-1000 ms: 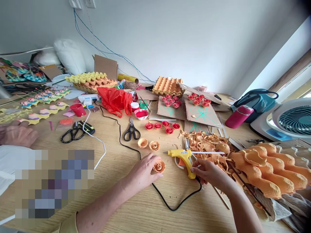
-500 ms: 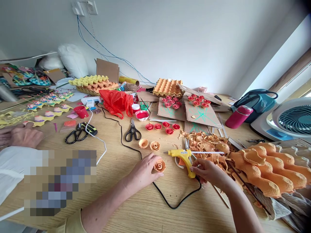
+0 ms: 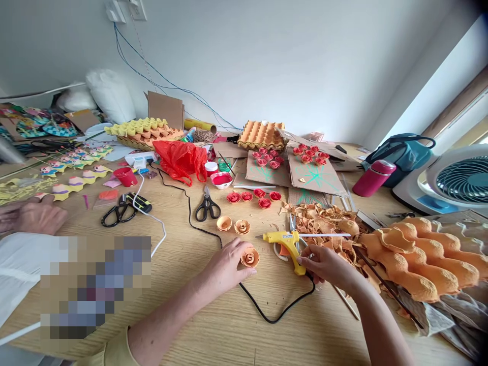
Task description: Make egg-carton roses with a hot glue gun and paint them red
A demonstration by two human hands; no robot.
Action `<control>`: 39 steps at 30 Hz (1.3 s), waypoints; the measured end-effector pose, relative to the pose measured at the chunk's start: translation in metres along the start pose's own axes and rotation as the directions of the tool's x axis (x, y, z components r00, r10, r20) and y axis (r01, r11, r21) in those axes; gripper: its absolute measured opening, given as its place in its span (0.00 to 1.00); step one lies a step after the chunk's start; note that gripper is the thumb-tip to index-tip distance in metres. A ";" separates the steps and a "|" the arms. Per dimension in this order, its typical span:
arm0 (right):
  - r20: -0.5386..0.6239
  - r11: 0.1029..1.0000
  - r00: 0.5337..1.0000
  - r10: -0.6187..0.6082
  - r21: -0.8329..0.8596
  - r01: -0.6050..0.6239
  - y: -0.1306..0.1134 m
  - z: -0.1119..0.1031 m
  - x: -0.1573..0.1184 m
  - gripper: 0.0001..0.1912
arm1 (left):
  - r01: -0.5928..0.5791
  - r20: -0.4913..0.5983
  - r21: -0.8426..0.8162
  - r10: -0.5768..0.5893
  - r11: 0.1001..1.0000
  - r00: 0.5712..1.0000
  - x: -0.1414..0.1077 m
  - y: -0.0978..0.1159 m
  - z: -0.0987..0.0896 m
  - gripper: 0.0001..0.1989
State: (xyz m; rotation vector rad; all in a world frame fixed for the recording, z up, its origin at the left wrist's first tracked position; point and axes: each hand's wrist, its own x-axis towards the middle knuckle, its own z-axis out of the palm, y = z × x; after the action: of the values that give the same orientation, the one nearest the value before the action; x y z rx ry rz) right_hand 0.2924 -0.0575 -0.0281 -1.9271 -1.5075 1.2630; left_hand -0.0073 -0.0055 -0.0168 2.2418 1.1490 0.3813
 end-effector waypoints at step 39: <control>-0.414 0.714 0.904 -0.102 -0.664 -0.224 -0.040 0.044 -0.011 0.11 | 0.066 0.082 0.023 -0.068 0.998 0.994 -0.003 0.005 -0.006 0.20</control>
State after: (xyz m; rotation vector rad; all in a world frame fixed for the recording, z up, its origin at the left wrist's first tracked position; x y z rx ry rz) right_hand 0.2329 -0.0632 -0.0162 -2.5082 -1.8297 0.1898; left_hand -0.0093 -0.0082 -0.0088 2.2088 1.1862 0.2488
